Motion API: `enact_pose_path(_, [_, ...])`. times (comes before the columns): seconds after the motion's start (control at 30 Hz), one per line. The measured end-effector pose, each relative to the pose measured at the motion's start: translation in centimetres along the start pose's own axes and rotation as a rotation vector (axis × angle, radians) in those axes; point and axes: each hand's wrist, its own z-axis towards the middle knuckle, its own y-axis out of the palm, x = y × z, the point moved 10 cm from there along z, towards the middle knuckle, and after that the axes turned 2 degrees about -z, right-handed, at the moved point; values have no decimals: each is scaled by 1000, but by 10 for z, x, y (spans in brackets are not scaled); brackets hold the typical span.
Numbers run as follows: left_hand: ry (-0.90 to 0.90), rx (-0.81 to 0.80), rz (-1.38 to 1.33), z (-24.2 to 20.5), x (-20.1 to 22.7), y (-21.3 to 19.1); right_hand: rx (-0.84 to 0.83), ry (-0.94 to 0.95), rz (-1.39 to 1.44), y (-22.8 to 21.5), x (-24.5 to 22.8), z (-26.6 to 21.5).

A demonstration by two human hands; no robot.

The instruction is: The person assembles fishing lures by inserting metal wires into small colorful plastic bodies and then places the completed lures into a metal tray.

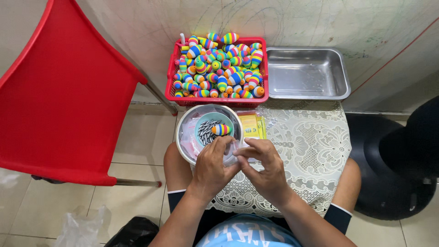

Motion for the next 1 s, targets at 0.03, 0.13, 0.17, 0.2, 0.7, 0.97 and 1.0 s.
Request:
enact_pose_path(0.03, [2, 0, 1, 0, 3, -2, 2, -1, 1, -1, 0, -1])
enact_pose_path(0.13, [26, 10, -28, 3, 9, -7, -1, 217, 126, -1, 22, -3])
enact_pose_path(0.17, [23, 5, -22, 2, 9, -6, -5, 219, 138, 0, 21, -3])
enact_pose_path(0.2, [21, -1, -17, 1, 8, -5, -9, 221, 150, 0, 21, -4])
enact_pose_path(0.7, [-188, 122, 33, -2, -37, -64, 68, 275, 60, -12, 69, 5])
enact_pose_path(0.97, [-167, 126, -9, 0, -35, -63, -227, 43, -249, 31, 53, 51])
enact_pose_path(1.0, [-162, 132, -11, 1, -32, -64, -270, -10, -312, 39, 51, 53])
